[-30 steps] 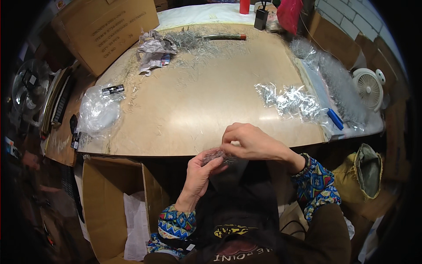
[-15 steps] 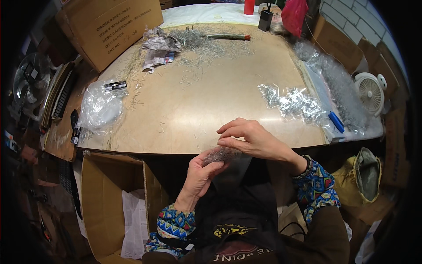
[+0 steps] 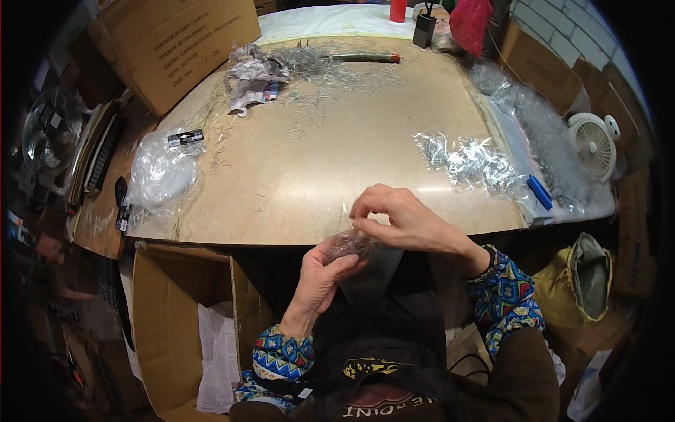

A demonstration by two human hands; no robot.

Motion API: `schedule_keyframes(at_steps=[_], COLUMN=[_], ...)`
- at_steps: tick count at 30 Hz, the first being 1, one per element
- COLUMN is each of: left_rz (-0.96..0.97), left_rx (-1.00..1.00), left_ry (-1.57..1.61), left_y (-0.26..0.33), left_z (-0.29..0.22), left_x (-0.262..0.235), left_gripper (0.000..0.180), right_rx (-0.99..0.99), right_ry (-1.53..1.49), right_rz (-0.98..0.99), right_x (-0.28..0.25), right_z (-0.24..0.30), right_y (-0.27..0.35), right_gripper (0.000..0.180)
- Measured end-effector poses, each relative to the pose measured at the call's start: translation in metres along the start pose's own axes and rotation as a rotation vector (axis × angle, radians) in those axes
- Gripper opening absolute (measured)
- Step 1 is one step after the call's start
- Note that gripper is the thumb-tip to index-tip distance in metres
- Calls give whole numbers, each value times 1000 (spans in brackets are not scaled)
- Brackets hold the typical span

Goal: The person is sorting and packaging small metal needle-like scraps into plastic bags.

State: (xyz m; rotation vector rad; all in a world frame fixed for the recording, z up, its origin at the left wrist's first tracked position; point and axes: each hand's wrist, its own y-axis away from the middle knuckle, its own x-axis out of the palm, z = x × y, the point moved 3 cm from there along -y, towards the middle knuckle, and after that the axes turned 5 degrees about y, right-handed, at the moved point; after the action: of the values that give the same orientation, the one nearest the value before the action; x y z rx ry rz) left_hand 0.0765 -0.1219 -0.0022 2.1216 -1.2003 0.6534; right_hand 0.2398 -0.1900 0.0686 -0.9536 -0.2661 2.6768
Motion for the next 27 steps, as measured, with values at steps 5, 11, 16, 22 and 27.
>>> schedule_keyframes(at_steps=[5, 11, 16, 22, 27], left_rz=[-47, 17, -26, 26, 79], left_rx=[-2, 27, -21, 45, 107], left_ry=[28, -76, -42, 35, -134], left_y=[-2, -7, -8, -8, -11], left_z=[-2, 0, -2, -7, -2], left_x=[-1, -3, -4, -4, -7], left_gripper=[36, 34, 33, 39, 46], right_rx=[60, 202, 130, -281, -278], right_ry=[93, -73, -184, 145, 206], right_rz=[-374, 30, -203, 83, 197], right_x=[-5, 12, 3, 2, 0], right_z=[-5, 3, 1, 10, 13], right_y=[-7, -8, -18, -8, -2], right_gripper=[32, 28, 13, 20, 48])
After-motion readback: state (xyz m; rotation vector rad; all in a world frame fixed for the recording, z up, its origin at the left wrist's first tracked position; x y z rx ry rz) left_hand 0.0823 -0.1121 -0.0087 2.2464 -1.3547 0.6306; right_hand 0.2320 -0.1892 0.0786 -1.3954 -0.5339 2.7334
